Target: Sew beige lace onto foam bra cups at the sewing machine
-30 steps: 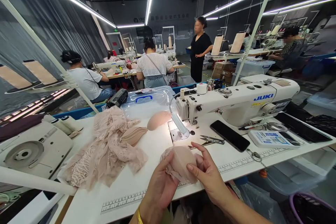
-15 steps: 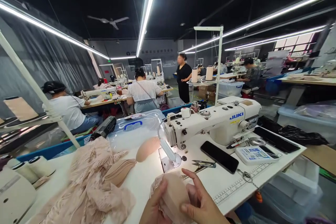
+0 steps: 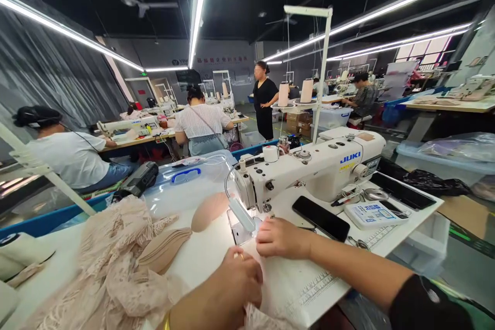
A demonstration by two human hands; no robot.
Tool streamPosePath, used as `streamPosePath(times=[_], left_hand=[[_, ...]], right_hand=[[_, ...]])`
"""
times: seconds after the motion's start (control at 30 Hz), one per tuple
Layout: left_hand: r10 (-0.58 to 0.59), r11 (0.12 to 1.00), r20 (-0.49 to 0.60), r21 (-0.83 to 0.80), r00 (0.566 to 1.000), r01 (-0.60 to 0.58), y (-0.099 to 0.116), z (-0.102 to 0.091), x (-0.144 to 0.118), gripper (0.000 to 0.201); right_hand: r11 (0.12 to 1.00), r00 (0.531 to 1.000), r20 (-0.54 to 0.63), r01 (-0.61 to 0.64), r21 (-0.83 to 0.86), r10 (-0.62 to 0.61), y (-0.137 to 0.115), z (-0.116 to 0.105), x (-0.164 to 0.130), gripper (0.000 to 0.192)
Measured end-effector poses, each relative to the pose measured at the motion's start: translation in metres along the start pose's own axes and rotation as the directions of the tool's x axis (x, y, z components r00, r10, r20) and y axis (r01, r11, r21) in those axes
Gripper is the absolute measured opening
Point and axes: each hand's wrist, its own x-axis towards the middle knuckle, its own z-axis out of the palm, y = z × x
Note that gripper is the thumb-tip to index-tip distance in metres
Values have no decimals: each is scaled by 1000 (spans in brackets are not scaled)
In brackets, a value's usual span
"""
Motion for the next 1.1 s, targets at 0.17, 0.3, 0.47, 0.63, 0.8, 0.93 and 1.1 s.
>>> streamPosePath(times=[0.17,0.3,0.47,0.63,0.8,0.93,1.1], left_hand=[[-84,986,74,-140,994,94,-6,-30,10,14],[-107,976,36,-189,994,112,-5,-30,12,16],[-149,957,45,-245,988,155,-6,-26,12,18],[-126,951,13,-285,992,124,-10,-30,16,19],[-133,953,40,-269,990,139,-16,-32,18,21],[-139,963,41,-228,989,144,-21,-29,17,21],[-112,968,22,-225,994,114,-23,-27,16,22]], right_hand=[[983,992,13,-127,130,126,16,18,-9,25],[937,985,14,-166,308,170,11,7,-18,25],[931,967,82,-253,263,240,8,1,-16,25],[930,957,99,-288,230,272,12,1,-15,27],[927,946,122,-319,198,300,14,5,-16,30],[926,947,99,-321,200,307,13,7,-16,32],[928,949,81,-314,201,304,13,6,-16,32]])
